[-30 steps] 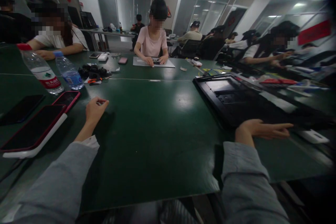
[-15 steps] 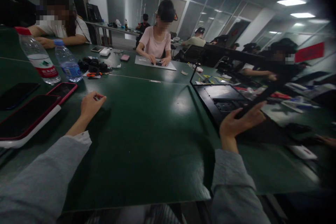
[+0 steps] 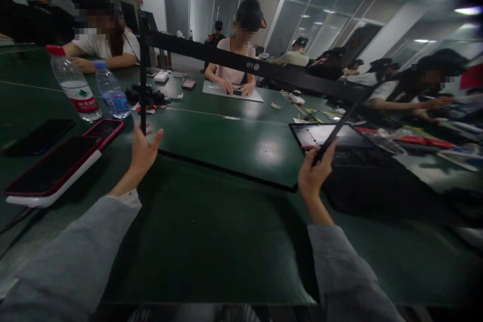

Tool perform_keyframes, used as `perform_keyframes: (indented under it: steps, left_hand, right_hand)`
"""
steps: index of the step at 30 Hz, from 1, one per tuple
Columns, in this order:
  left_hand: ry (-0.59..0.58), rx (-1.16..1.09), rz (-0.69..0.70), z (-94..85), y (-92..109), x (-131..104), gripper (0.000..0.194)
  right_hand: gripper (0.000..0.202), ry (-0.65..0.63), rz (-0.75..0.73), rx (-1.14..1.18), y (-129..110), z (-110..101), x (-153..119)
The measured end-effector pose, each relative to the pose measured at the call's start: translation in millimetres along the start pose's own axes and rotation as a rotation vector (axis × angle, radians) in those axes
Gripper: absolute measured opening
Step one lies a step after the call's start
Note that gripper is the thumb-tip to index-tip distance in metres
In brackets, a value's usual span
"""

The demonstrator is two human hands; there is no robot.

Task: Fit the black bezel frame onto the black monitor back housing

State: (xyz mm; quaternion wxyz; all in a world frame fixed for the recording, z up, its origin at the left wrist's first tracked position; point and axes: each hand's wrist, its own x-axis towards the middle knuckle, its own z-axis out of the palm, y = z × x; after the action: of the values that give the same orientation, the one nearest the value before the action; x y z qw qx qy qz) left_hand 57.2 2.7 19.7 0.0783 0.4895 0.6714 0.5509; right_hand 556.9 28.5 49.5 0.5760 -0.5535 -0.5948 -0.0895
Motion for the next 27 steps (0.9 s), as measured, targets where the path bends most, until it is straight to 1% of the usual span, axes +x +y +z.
perform_keyframes:
  steps: [2, 4, 6, 8, 11, 15, 17, 19, 22, 27]
  left_hand:
    - [-0.018, -0.058, -0.01, -1.4, 2, -3, 0.045]
    - [-0.042, -0.079, -0.046, -2.3, 3, -4, 0.039]
    - [-0.044, -0.035, -0.087, -3.0, 3, -5, 0.033]
    - [-0.033, 0.024, -0.107, -4.1, 0, -3, 0.029]
    - [-0.058, 0.094, -0.118, -6.4, -6, 0, 0.031]
    - [-0.154, 0.227, -0.134, -7.8, -9, -2, 0.033]
    - [-0.161, 0.357, -0.12, -8.1, -5, -6, 0.034]
    - [-0.147, 0.477, -0.077, -8.4, -2, -10, 0.037]
    - [-0.14, 0.577, 0.0, -8.0, 0, -15, 0.039]
    - [-0.196, 0.626, 0.062, -4.1, -7, -16, 0.038]
  right_hand:
    - [0.073, 0.004, 0.041, 0.035, 8, 11, 0]
    - [0.07, -0.012, 0.077, 0.032, 18, 19, 0]
    - [0.071, -0.083, 0.104, 0.012, 28, 26, -2]
    - [0.073, -0.186, 0.135, -0.01, 38, 31, -6]
    - [0.068, -0.307, 0.19, -0.017, 51, 40, -14]
    - [0.061, -0.387, 0.247, 0.015, 68, 46, -18]
    - [0.057, -0.428, 0.232, -0.012, 76, 47, -17]
    - [0.052, -0.446, 0.188, -0.088, 83, 46, -15]
    - [0.05, -0.457, 0.131, -0.22, 89, 46, -14]
    - [0.051, -0.481, 0.155, -0.304, 95, 47, -15]
